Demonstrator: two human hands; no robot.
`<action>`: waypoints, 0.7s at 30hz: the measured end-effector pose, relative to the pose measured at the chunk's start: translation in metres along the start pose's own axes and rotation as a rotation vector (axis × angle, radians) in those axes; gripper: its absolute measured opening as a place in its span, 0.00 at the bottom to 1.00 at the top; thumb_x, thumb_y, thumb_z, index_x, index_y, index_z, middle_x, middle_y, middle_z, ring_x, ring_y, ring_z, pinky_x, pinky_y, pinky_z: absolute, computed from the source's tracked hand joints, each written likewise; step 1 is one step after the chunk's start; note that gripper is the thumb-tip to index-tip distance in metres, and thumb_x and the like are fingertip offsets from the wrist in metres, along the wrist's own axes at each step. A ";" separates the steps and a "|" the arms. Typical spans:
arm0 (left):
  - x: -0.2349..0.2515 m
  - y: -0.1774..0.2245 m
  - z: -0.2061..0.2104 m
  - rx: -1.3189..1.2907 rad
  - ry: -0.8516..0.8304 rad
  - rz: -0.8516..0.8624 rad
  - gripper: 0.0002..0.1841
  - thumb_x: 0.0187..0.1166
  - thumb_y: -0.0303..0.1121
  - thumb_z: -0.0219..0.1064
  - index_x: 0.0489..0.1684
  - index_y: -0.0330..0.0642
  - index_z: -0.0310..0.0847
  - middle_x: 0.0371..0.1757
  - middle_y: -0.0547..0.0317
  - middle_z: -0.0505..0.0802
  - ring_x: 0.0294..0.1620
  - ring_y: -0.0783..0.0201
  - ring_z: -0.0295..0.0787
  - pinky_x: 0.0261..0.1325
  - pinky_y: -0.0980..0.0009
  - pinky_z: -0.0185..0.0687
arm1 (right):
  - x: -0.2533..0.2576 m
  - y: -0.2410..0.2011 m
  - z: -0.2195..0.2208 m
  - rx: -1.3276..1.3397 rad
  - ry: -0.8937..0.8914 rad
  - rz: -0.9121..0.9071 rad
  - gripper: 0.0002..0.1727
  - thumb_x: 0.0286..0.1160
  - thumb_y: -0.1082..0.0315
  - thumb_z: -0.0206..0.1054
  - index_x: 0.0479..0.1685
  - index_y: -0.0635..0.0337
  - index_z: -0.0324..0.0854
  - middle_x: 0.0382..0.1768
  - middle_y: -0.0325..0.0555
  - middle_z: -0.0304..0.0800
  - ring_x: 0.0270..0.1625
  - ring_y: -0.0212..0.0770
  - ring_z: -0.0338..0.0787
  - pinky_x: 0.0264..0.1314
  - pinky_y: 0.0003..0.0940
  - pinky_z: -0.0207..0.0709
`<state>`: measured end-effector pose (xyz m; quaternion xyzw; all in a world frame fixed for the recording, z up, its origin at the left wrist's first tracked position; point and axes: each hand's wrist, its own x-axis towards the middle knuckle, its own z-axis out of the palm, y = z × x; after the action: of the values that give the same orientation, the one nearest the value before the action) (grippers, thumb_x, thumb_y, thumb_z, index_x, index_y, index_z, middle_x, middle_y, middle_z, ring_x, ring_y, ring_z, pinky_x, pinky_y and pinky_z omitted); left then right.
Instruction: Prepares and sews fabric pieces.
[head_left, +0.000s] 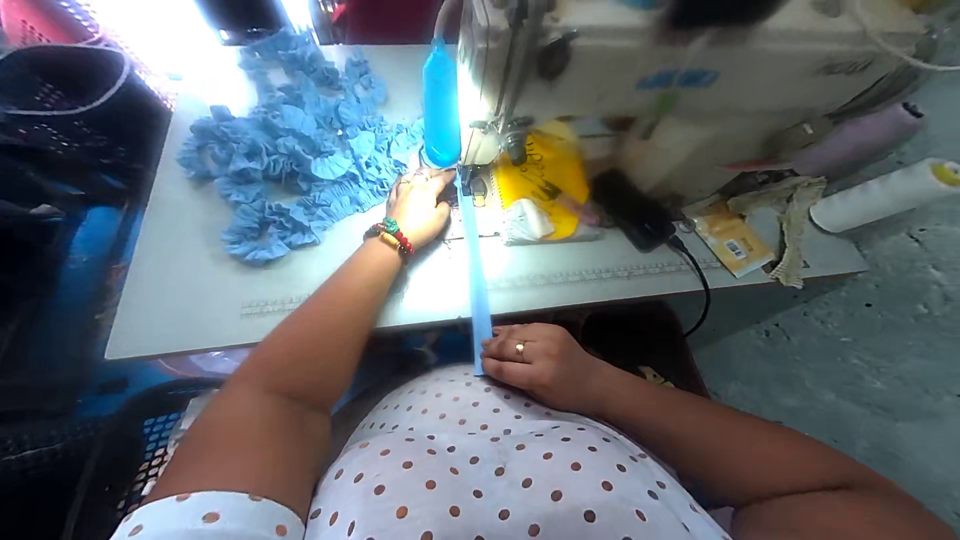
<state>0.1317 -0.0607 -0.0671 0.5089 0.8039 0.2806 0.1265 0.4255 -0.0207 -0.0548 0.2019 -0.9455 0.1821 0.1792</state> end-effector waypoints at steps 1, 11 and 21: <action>0.004 0.000 0.002 0.014 -0.002 -0.025 0.26 0.81 0.32 0.56 0.80 0.53 0.79 0.81 0.51 0.80 0.87 0.44 0.64 0.85 0.37 0.51 | 0.002 0.004 0.000 -0.004 0.005 -0.005 0.11 0.85 0.75 0.59 0.44 0.59 0.90 0.44 0.47 0.98 0.56 0.44 0.97 0.69 0.40 0.86; 0.009 -0.003 0.005 0.071 -0.019 -0.078 0.25 0.82 0.38 0.52 0.78 0.63 0.80 0.81 0.56 0.80 0.87 0.47 0.63 0.82 0.33 0.50 | 0.019 0.050 0.006 -0.123 0.065 0.063 0.12 0.83 0.74 0.61 0.42 0.57 0.93 0.45 0.47 0.98 0.57 0.44 0.97 0.70 0.44 0.86; 0.015 -0.008 0.010 0.077 0.010 -0.074 0.25 0.82 0.41 0.52 0.77 0.59 0.81 0.80 0.56 0.80 0.87 0.50 0.66 0.85 0.37 0.48 | 0.046 0.082 0.009 -0.213 0.047 0.166 0.12 0.79 0.67 0.64 0.45 0.60 0.94 0.51 0.52 0.96 0.67 0.53 0.92 0.81 0.60 0.74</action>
<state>0.1243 -0.0466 -0.0789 0.4821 0.8328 0.2471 0.1133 0.3466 0.0307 -0.0662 0.0987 -0.9684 0.0996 0.2060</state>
